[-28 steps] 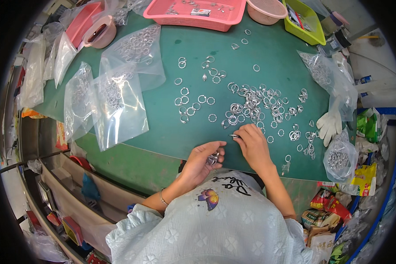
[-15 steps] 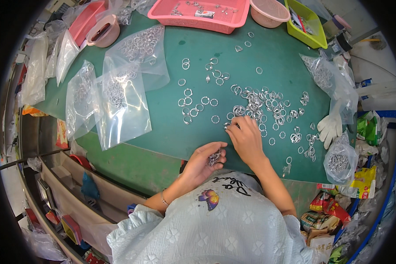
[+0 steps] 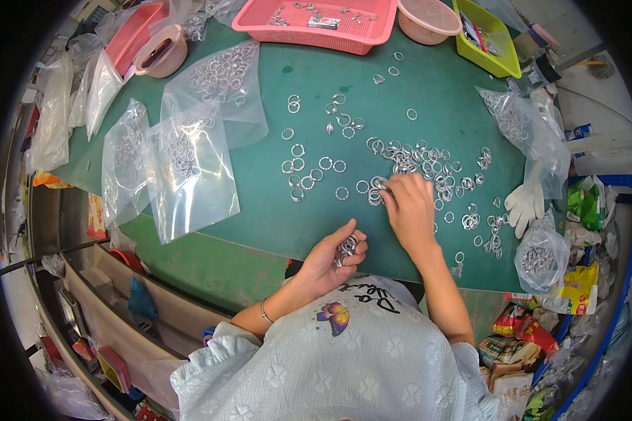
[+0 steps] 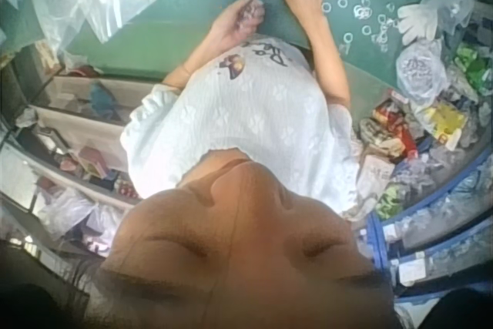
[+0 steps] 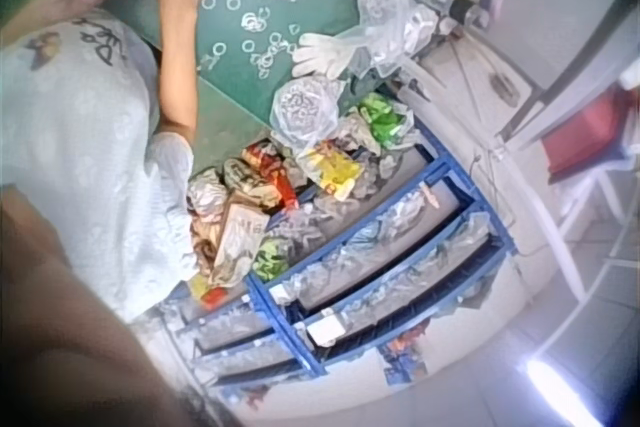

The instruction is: The person sits at a green table and assembles small metal keyrings by hand. They pick up individual rings and link them together, occasionally placing the assembled pieces into a pink tray or a clear plastic bag.

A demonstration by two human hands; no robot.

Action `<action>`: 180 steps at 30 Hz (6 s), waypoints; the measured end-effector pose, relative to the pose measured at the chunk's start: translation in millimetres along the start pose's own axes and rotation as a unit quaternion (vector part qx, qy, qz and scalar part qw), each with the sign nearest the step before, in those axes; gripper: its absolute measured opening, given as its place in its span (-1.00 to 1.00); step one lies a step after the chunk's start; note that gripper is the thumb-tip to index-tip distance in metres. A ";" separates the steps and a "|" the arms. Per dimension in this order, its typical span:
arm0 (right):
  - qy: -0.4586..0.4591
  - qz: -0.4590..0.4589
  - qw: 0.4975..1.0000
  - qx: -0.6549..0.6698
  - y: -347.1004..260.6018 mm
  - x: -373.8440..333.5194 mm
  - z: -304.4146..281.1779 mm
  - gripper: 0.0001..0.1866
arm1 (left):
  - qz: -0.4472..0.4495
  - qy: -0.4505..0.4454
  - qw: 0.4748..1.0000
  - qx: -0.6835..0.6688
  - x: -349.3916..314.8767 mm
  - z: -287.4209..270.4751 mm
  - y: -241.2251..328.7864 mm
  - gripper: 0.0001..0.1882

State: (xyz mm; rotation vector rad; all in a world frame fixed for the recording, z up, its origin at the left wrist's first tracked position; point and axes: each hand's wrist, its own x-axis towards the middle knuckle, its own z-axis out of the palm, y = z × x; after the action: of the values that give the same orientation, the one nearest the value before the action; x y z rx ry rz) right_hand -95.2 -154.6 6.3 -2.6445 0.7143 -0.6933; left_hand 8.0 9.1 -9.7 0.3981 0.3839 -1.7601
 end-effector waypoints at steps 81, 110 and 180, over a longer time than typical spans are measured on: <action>0.010 0.365 0.731 0.577 22.3 -54.5 -54.8 -0.86 | 0.034 0.056 0.944 0.323 66.1 58.7 -8.0 -0.83; 0.060 0.365 0.749 0.550 -1.3 -42.5 -36.6 -0.88 | 0.118 0.070 0.956 0.259 62.9 54.2 -10.1 -0.77; 0.043 0.299 0.823 0.482 -21.8 -30.8 -44.1 -0.87 | 0.326 0.104 0.741 0.578 30.5 70.9 -21.8 -0.77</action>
State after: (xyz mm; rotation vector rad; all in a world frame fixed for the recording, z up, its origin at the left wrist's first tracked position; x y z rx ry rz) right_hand -133.3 -127.5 40.7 -1.3696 0.8494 -0.7127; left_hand -24.0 -45.1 40.0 1.4242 -0.7246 -1.0390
